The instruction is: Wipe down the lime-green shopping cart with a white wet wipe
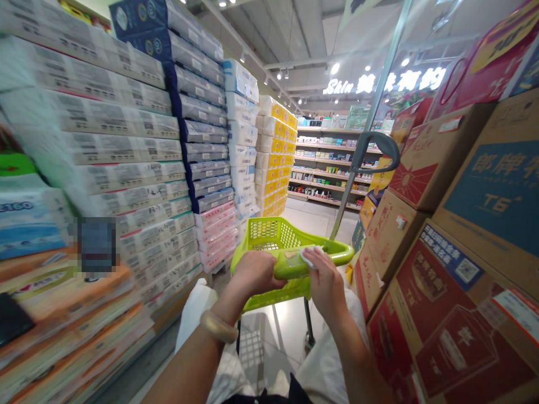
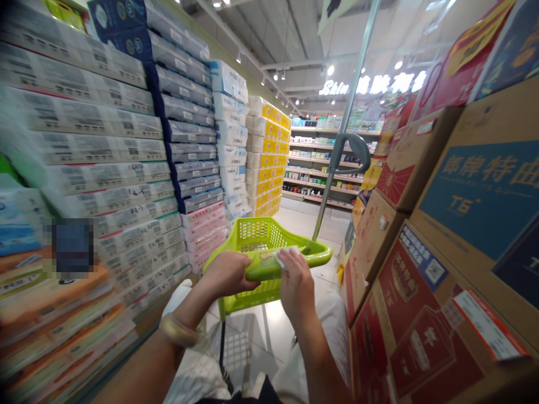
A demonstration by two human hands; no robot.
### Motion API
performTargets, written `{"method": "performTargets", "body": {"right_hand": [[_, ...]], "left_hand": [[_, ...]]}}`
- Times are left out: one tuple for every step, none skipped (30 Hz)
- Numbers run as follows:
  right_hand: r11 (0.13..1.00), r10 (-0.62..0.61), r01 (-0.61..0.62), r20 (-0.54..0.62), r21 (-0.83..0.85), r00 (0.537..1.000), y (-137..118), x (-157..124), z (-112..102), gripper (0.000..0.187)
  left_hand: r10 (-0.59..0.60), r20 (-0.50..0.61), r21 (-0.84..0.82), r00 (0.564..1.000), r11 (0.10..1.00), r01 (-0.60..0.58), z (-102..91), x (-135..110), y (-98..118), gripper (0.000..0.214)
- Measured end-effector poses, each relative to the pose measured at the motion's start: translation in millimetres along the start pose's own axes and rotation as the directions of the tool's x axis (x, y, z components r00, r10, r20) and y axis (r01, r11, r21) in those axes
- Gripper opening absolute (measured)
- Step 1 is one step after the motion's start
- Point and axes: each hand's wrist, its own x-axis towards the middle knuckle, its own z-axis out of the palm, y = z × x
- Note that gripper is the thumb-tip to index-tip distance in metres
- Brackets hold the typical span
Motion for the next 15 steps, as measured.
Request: {"method": "performTargets", "body": {"right_hand": [[0.997,-0.062,0.06,0.045,0.041,0.997,-7,-2,3,0.037],[0.992,-0.107,0.101,0.076,0.078,0.991,-12,-3,6,0.038],[0.988,-0.128,0.12,0.087,0.1,0.988,-14,-4,7,0.039],[0.988,-0.125,0.117,0.077,0.104,0.989,-12,-4,7,0.038],[0.991,-0.098,0.093,0.049,0.091,0.994,-8,-3,5,0.037],[0.996,-0.054,0.053,0.009,0.066,0.999,-2,-2,2,0.035],[0.999,-0.002,0.004,-0.036,0.034,0.999,5,-1,-1,0.033],[0.999,0.046,-0.046,-0.079,0.001,0.996,11,0,-4,0.032],[0.996,0.083,-0.086,-0.114,-0.026,0.99,16,0,-7,0.032],[0.993,0.101,-0.108,-0.133,-0.045,0.986,18,0,-8,0.032],[0.993,0.096,-0.104,-0.132,-0.054,0.987,17,-1,-8,0.032],[0.996,0.068,-0.073,-0.11,-0.051,0.992,13,-2,-6,0.033],[0.999,0.023,-0.026,-0.071,-0.034,0.997,8,-4,-4,0.035],[1.0,-0.027,0.027,-0.026,-0.008,0.999,2,-5,-2,0.038],[0.997,-0.07,0.07,0.015,0.022,0.997,-2,-7,1,0.04]], "left_hand": [[0.004,0.002,0.001,1.0,1.0,-0.004,-0.4,0,0,0.04],[0.008,0.003,0.002,1.0,1.0,-0.008,-0.6,0,-1,0.04],[0.013,0.001,0.003,1.0,1.0,-0.013,-0.6,-1,-1,0.039],[0.02,-0.002,0.005,1.0,1.0,-0.02,-0.3,-1,-2,0.039],[0.026,-0.006,0.008,1.0,1.0,-0.026,0.2,-1,-3,0.039],[0.029,-0.013,0.011,0.999,1.0,-0.029,0.9,-1,-3,0.038],[0.028,-0.021,0.015,0.999,0.999,-0.028,1.6,-1,-4,0.037],[0.025,-0.028,0.019,0.999,1.0,-0.024,2.2,-1,-5,0.036],[0.021,-0.033,0.024,0.999,1.0,-0.02,2.7,-1,-5,0.035],[0.016,-0.037,0.027,0.999,1.0,-0.015,3.0,-1,-6,0.035],[0.012,-0.037,0.03,0.999,0.999,-0.011,3.0,-1,-7,0.035],[0.013,-0.034,0.033,0.999,0.999,-0.012,2.8,0,-7,0.036],[0.015,-0.028,0.037,0.999,0.999,-0.014,2.6,0,-8,0.038],[0.018,-0.022,0.041,1.0,0.999,-0.017,2.2,0,-9,0.039],[0.021,-0.017,0.044,1.0,0.999,-0.02,2.0,0,-10,0.04]]}}
